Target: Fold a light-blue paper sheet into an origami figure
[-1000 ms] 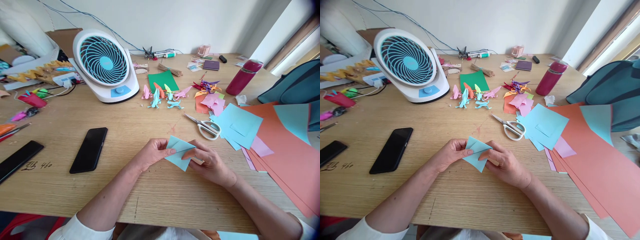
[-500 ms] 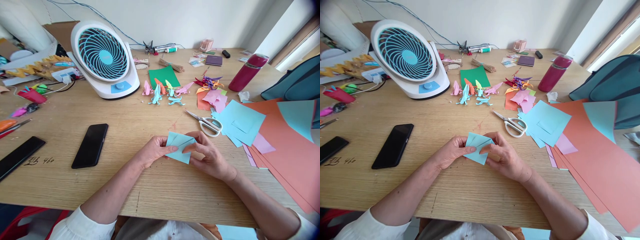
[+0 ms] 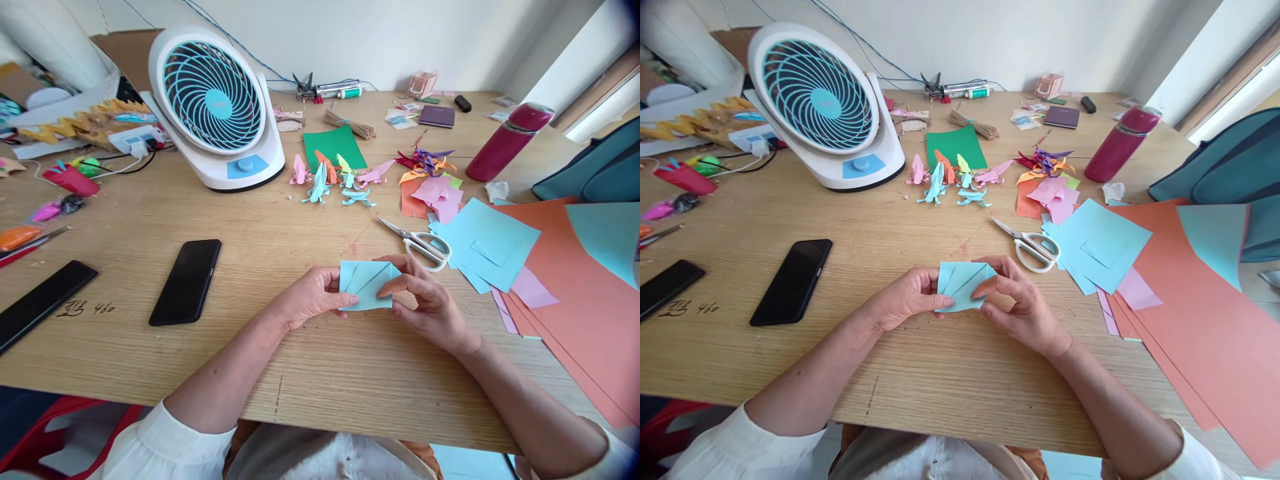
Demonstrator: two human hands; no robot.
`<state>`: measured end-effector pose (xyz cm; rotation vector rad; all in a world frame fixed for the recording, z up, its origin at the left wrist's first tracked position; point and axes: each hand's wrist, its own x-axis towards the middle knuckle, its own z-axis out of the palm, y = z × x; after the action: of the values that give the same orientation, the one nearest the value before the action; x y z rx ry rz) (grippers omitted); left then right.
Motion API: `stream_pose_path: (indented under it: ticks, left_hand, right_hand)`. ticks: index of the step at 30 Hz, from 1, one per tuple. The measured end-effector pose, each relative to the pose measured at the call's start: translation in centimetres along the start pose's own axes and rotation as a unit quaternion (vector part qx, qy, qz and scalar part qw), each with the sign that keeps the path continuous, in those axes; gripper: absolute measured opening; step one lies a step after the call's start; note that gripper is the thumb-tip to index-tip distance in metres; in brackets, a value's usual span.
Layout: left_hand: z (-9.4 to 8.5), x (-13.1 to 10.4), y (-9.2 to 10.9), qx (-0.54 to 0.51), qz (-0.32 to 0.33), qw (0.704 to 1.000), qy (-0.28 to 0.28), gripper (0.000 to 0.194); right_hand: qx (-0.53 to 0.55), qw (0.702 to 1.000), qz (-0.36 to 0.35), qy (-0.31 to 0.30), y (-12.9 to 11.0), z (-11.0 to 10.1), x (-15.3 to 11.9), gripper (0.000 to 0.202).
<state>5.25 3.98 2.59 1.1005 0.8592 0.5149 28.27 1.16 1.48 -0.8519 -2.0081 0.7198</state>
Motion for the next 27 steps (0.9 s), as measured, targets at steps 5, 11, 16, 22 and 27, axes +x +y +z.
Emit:
stream_pose_path:
  ticks: [5,11,16,22,27]
  left_hand:
    - [0.2,0.1,0.0,-0.018,0.008,1.000,-0.018,0.028]
    - [0.3,0.3,-0.2,-0.019,0.027,0.999,-0.032,0.031]
    - [0.2,0.4,-0.5,-0.008,0.043,0.998,-0.051,0.032]
    - [0.5,0.5,-0.6,0.009,0.055,0.998,-0.031,0.034]
    - [0.7,0.4,-0.9,0.026,0.069,0.996,-0.041,0.045]
  right_hand:
    - [0.050,0.997,0.046,0.024,0.2,0.3,0.0,0.003]
    - [0.143,0.979,0.144,0.035,0.1,0.7,-0.3,0.012]
    - [0.166,0.968,0.175,0.070,-0.4,1.1,0.1,0.020]
    - [0.230,0.937,0.233,0.119,-0.6,1.9,0.4,0.025]
    - [0.234,0.931,0.246,0.137,-0.5,2.2,0.3,0.023]
